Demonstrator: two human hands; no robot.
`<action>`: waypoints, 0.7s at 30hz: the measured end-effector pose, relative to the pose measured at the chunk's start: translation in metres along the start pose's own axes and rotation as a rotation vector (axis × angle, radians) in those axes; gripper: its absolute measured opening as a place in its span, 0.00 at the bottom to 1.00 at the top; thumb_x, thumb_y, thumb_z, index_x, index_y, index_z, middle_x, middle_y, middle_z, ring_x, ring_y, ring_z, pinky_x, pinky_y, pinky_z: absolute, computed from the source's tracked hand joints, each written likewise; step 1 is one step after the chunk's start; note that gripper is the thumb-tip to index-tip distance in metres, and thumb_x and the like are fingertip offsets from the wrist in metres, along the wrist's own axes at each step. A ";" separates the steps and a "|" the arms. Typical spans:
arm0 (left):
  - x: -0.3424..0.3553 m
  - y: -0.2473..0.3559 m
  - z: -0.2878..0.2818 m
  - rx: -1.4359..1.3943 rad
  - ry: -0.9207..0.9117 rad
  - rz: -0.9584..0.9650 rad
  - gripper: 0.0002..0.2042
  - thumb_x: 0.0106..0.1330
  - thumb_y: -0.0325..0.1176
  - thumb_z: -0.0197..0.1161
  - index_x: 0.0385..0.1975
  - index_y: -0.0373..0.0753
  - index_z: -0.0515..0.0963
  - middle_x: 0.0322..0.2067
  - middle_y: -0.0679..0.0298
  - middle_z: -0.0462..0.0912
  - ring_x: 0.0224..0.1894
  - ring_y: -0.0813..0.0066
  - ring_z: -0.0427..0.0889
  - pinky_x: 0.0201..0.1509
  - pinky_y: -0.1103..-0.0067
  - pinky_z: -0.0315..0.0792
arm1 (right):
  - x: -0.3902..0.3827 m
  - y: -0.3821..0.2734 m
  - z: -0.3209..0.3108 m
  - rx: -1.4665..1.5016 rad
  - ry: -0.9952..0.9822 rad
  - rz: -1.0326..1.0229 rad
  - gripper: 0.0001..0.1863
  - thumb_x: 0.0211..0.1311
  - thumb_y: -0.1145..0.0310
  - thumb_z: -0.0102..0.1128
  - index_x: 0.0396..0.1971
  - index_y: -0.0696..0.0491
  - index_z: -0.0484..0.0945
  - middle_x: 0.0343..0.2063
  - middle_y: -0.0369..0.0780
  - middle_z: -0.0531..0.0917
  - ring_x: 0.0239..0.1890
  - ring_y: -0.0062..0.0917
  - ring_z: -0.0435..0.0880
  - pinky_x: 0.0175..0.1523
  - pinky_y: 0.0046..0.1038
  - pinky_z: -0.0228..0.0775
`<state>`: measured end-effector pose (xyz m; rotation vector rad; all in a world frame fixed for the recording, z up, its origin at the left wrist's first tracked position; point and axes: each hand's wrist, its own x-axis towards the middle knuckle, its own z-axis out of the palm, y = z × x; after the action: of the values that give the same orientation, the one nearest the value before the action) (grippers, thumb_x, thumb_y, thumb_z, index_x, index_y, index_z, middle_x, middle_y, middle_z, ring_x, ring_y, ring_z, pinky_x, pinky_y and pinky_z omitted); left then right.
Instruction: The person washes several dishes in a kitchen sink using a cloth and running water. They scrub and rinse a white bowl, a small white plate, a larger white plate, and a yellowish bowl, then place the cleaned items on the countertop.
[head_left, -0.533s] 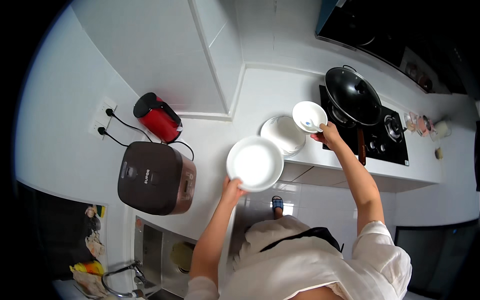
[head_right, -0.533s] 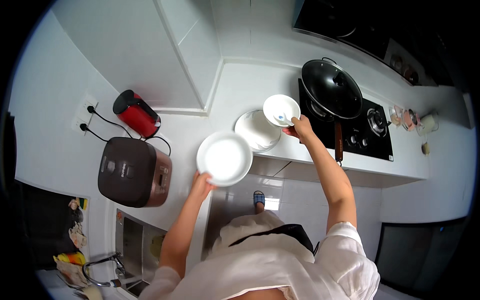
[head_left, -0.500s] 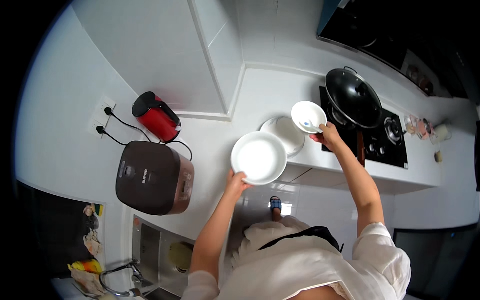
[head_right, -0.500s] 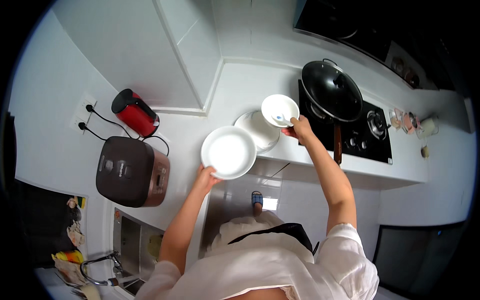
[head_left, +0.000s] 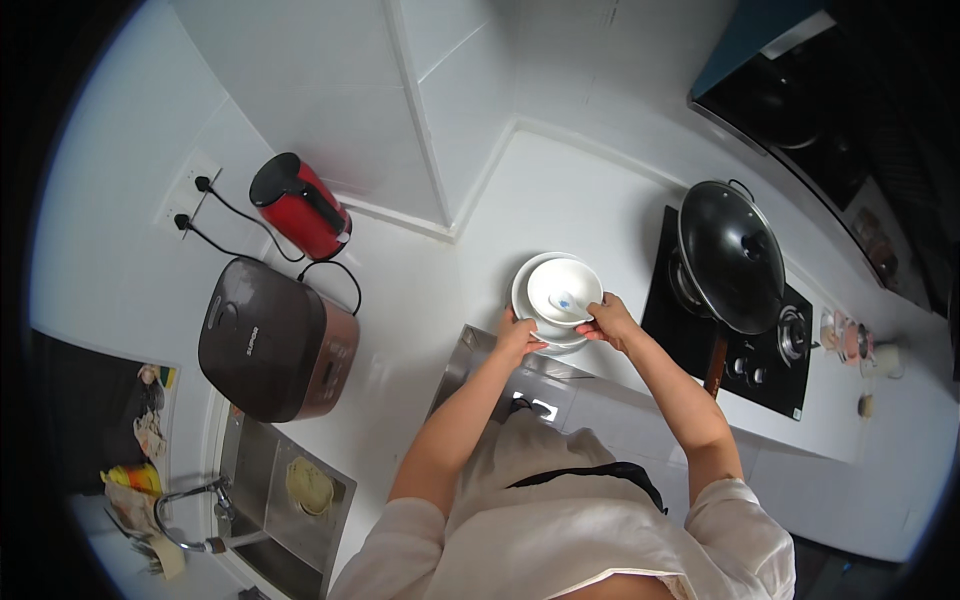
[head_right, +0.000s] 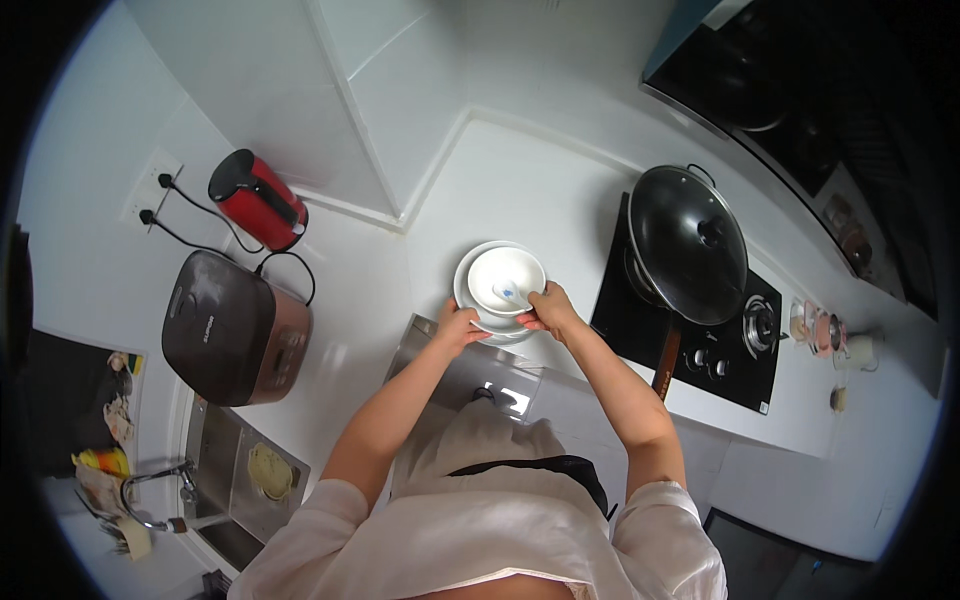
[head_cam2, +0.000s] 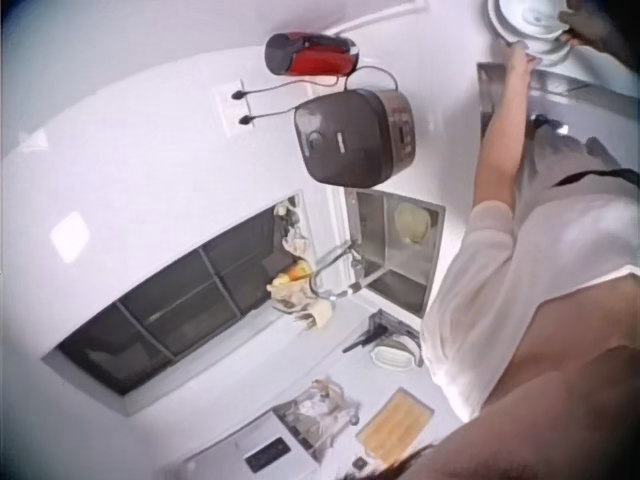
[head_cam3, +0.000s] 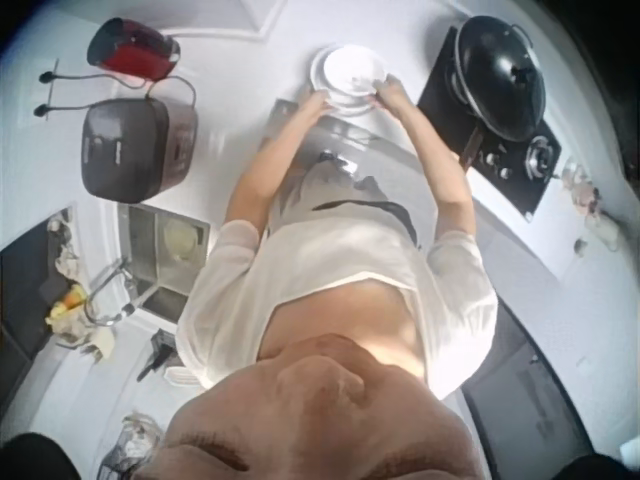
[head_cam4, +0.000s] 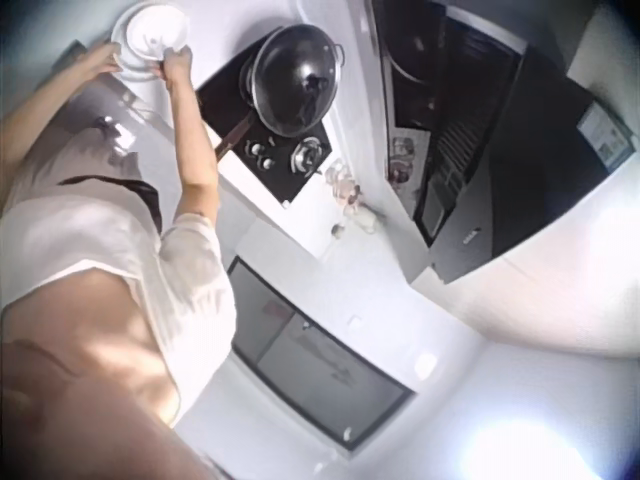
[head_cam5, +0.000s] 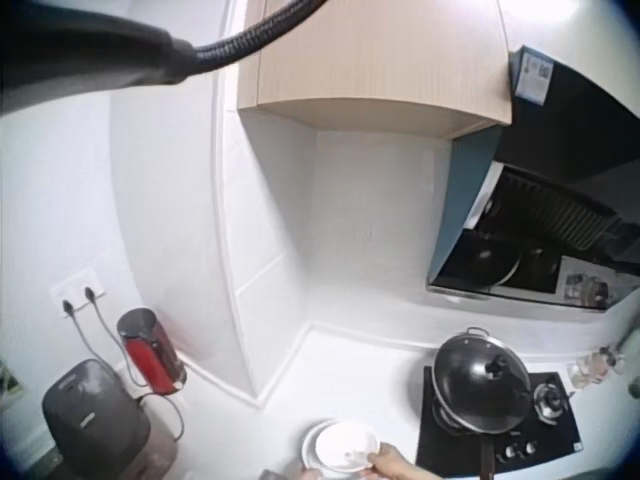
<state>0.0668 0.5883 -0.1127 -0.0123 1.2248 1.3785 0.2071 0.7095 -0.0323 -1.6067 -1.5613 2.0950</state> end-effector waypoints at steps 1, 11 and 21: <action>0.005 -0.002 0.001 0.012 -0.004 0.009 0.27 0.48 0.20 0.48 0.52 0.39 0.54 0.46 0.49 0.66 0.42 0.51 0.76 0.39 0.63 0.77 | 0.006 0.001 0.001 -0.007 0.005 -0.004 0.20 0.57 0.74 0.41 0.50 0.65 0.56 0.25 0.47 0.79 0.17 0.23 0.80 0.16 0.18 0.73; -0.022 -0.032 -0.031 0.168 0.167 0.240 0.15 0.56 0.31 0.60 0.41 0.31 0.71 0.28 0.61 0.76 0.26 0.79 0.74 0.28 0.83 0.71 | 0.042 0.013 0.018 -0.191 -0.041 -0.066 0.18 0.52 0.76 0.39 0.45 0.61 0.65 0.20 0.43 0.76 0.12 0.21 0.75 0.10 0.17 0.63; -0.285 -0.116 -0.270 -0.175 0.663 0.161 0.10 0.61 0.36 0.52 0.27 0.38 0.78 0.17 0.69 0.70 0.17 0.84 0.66 0.18 0.86 0.61 | 0.040 0.023 0.003 -0.249 -0.031 -0.039 0.19 0.61 0.62 0.47 0.48 0.58 0.62 0.25 0.45 0.78 0.19 0.27 0.80 0.17 0.20 0.71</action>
<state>0.0570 0.1794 -0.1196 -0.5409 1.6653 1.6861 0.1976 0.7203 -0.0763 -1.6046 -1.9137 1.9809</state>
